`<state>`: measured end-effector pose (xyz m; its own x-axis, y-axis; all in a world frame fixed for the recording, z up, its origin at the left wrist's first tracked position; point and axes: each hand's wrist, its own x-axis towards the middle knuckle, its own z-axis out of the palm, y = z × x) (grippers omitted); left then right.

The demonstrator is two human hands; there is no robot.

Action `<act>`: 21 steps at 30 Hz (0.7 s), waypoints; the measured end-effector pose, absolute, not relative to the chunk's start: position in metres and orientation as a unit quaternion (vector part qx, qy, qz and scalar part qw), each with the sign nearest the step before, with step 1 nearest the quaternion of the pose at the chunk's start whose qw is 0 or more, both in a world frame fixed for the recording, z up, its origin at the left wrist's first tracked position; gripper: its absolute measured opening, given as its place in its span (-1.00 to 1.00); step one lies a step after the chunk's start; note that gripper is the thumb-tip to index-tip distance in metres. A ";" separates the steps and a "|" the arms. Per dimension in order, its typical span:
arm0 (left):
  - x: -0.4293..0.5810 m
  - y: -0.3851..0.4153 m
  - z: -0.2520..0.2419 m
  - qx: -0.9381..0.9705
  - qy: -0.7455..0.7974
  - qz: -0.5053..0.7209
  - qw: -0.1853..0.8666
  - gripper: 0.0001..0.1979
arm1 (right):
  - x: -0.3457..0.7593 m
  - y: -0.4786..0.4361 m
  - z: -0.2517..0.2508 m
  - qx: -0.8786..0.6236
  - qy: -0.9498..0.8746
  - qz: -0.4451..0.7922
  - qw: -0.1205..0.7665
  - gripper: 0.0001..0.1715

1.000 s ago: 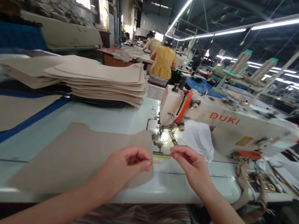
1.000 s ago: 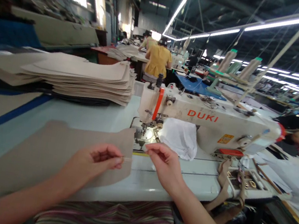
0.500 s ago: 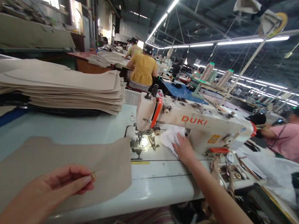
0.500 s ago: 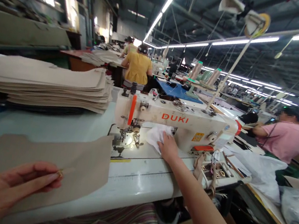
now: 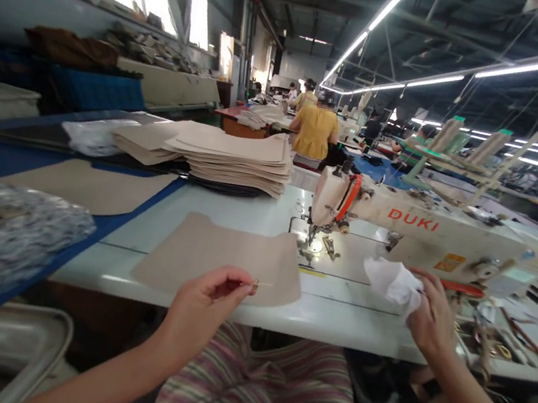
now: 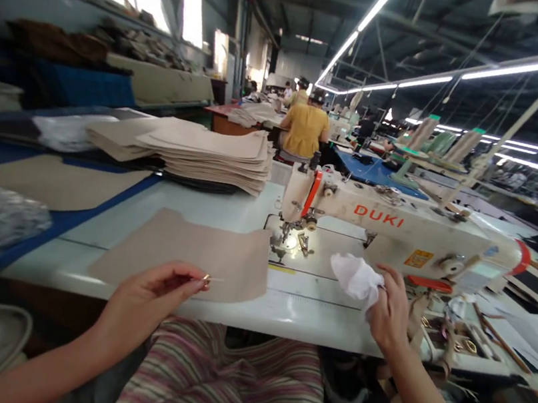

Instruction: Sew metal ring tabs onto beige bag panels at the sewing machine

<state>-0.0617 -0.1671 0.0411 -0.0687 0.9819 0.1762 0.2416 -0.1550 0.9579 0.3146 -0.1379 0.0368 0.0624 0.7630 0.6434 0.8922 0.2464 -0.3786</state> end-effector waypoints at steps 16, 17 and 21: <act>-0.127 -0.195 0.054 0.422 0.549 0.591 0.415 -0.82 | 0.099 -0.225 -0.021 -0.468 -0.744 0.404 0.253 -0.69; -0.139 -0.198 0.056 0.401 0.554 0.604 0.409 -0.81 | 0.083 -0.221 -0.031 -0.464 -0.737 0.425 0.246 -0.70; -0.179 -0.215 0.057 0.334 0.578 0.638 0.385 -0.81 | 0.015 -0.210 -0.073 -0.427 -0.715 0.502 0.235 -0.73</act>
<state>-0.1785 -0.2149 0.0568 -0.4809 0.8766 -0.0187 -0.1051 -0.0364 0.9938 0.0152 -0.2100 -0.0727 -0.5247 0.8463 -0.0922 0.3742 0.1321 -0.9179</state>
